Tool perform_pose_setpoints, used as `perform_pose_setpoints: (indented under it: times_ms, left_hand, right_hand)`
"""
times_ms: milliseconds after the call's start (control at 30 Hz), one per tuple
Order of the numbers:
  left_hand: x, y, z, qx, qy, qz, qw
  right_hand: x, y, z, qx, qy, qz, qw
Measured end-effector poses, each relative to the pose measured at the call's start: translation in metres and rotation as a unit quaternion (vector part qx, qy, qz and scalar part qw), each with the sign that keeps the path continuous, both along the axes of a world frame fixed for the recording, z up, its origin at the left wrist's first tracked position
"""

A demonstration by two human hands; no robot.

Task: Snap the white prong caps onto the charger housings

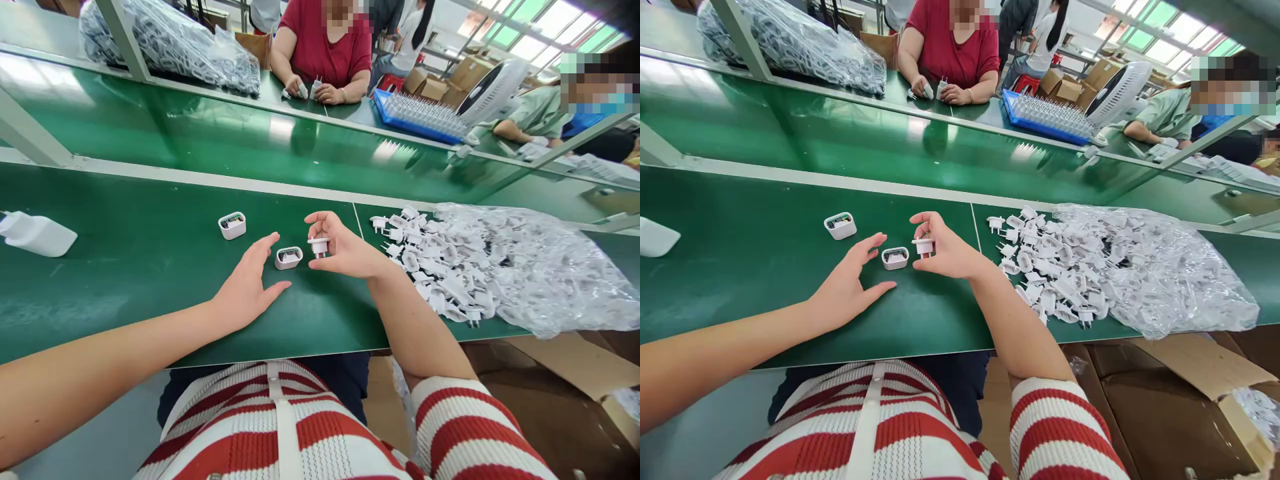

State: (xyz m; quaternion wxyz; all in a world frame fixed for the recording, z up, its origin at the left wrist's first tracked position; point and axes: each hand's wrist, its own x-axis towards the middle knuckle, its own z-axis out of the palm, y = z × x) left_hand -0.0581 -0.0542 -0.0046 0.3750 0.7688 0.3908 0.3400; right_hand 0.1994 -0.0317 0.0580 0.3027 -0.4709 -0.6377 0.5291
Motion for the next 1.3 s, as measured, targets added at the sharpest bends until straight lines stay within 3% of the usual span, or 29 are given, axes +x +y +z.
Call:
perform_pose_setpoints:
  times_ms: [100, 233, 500, 667, 833, 967, 1100, 1167, 1300]
  left_hand:
    - [0.014, 0.012, -0.002, -0.04, -0.027, 0.029, 0.998]
    - [0.02, 0.018, 0.006, -0.073, -0.015, 0.027, 0.997]
    - [0.01, 0.02, 0.011, -0.076, -0.003, 0.015, 0.997]
    - [0.008, 0.021, 0.012, -0.072, -0.017, 0.001, 0.997]
    - [0.01, 0.021, 0.014, -0.07, -0.013, 0.005, 0.997]
    - [0.01, 0.022, 0.013, -0.076, -0.012, 0.005, 0.997]
    - [0.005, 0.027, 0.009, -0.09, -0.02, -0.042, 0.995]
    - [0.003, 0.028, 0.008, -0.083, -0.024, -0.045, 0.995]
    - [0.005, 0.027, 0.01, -0.044, 0.016, 0.017, 0.999]
  right_hand:
    - [0.001, -0.006, 0.007, -0.056, 0.136, -0.002, 0.989]
    - [-0.005, -0.008, 0.011, -0.148, 0.231, 0.037, 0.961]
    - [-0.018, -0.003, 0.004, -0.215, 0.229, -0.051, 0.948]
    - [-0.02, -0.005, 0.001, -0.17, 0.21, -0.09, 0.959]
    - [-0.014, -0.008, 0.0, -0.088, 0.136, -0.079, 0.984]
    - [-0.015, -0.013, -0.002, 0.042, 0.053, -0.103, 0.992]
    - [-0.017, -0.014, -0.007, 0.154, -0.013, -0.116, 0.981]
    - [-0.017, -0.014, -0.01, 0.153, -0.034, -0.121, 0.98]
    - [-0.021, -0.017, -0.012, 0.069, -0.039, -0.121, 0.989]
